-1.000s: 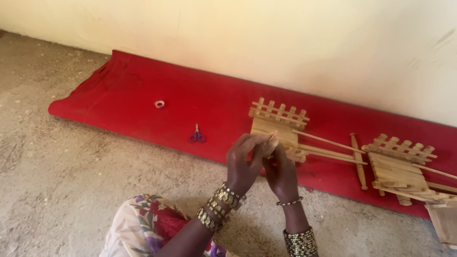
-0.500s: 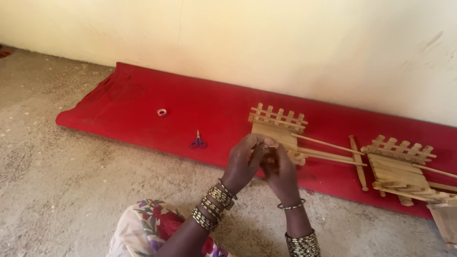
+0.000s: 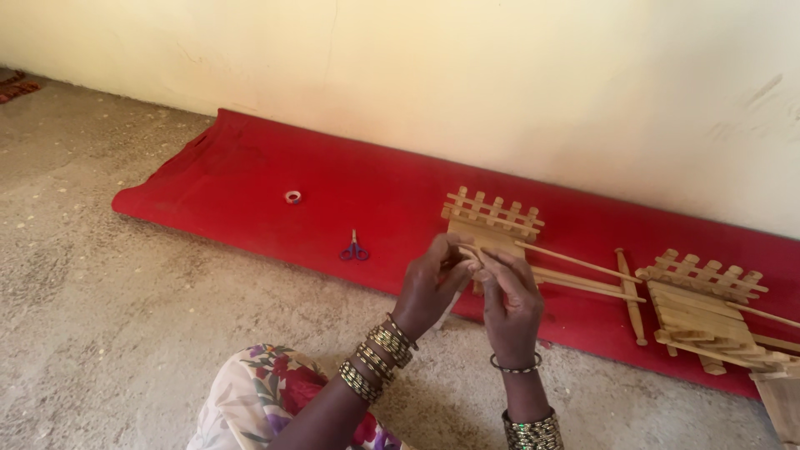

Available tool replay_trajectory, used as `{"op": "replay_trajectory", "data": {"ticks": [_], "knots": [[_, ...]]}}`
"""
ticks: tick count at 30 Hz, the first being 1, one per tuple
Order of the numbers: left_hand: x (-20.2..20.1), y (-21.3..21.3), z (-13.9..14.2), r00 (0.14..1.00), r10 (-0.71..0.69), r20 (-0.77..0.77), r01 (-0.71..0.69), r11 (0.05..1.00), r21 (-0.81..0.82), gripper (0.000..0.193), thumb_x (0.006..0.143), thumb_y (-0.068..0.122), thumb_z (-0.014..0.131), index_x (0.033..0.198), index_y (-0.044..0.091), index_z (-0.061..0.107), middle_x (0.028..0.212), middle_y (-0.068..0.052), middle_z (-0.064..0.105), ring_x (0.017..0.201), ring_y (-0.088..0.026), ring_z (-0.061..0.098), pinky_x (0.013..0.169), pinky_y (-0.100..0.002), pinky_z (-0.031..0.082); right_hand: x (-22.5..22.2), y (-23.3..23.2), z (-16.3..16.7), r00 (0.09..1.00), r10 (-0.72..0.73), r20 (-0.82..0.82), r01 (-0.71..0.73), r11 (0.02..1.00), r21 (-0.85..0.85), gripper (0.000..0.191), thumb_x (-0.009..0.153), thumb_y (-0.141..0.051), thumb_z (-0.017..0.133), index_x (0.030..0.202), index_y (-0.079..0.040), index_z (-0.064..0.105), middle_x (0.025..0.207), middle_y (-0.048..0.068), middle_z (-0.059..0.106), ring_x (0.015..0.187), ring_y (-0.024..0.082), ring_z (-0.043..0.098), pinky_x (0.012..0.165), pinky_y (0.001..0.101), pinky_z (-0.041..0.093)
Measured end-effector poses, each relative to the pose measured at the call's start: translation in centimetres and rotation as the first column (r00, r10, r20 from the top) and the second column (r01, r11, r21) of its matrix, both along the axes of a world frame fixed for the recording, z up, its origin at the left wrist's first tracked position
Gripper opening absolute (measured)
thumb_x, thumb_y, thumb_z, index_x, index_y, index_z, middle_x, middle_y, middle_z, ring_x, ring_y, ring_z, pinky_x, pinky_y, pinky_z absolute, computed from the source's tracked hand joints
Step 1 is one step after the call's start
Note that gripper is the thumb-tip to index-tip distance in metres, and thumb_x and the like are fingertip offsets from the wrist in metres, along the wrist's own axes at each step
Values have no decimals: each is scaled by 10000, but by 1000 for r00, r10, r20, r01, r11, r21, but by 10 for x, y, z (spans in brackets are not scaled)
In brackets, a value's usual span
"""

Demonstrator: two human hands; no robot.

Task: The person sits on the floor and assembles a small wooden model by hand, fitting wooden pieces and dowels together. They first adjust the upright frame of the model, then set it down and attach a long wooden strip to the base, pressing the joints with their fingers.

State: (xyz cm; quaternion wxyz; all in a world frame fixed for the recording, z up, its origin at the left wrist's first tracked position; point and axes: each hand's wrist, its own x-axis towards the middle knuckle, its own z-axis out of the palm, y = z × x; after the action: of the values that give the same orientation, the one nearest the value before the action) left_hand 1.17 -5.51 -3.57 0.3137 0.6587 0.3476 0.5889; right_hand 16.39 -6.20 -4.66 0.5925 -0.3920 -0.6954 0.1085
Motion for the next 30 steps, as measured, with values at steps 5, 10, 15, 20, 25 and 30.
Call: {"op": "replay_trajectory", "data": {"ticks": [5,10,15,20,25,30], "knots": [[-1,-4,-15,988,5,-154,18,989,150,379,1003,68,619,1369,-13,568,1108,-134,689,983,-235,706,843,-358,585,-1,2,-10,990,-66,-127,58,996,-67,212,1002,8,585,1136,-40,742,1108,56,659,905,99,686,722,232,601],[0,-4,-22,974,60,-220,-29,990,140,378,991,65,630,1357,-10,573,1081,-144,673,954,-250,676,835,-365,569,-1,4,-14,967,-213,-141,177,957,-231,195,964,-6,660,1133,-20,757,966,61,650,766,106,614,623,241,510],[0,4,-20,978,106,-180,-75,982,172,330,965,59,670,1278,-6,592,1032,-123,670,890,-218,679,769,-343,583,-7,1,-6,970,-203,-133,165,954,-250,187,966,-72,660,1126,-34,750,958,35,679,766,77,679,630,222,566],[1,9,-20,971,136,-194,-113,985,127,276,957,61,692,1211,-13,613,979,-117,667,844,-200,680,736,-338,577,-11,-6,-3,981,-184,-61,179,981,-77,185,968,-75,683,1131,-23,756,941,35,686,807,105,673,639,239,557],[-1,13,-23,984,118,-133,-105,989,103,284,938,48,702,1203,-14,622,1007,-112,691,880,-192,714,768,-313,624,-10,6,-26,979,-204,-15,202,977,-71,158,959,-61,692,1095,-36,769,886,41,681,747,122,654,630,252,538],[-8,17,-26,983,154,-102,-139,981,136,289,924,44,727,1181,-25,614,1020,-130,693,926,-209,728,828,-324,631,-14,18,-46,983,-148,112,168,966,-195,162,886,-58,729,1032,-38,797,815,44,676,677,138,635,604,268,492]]}}
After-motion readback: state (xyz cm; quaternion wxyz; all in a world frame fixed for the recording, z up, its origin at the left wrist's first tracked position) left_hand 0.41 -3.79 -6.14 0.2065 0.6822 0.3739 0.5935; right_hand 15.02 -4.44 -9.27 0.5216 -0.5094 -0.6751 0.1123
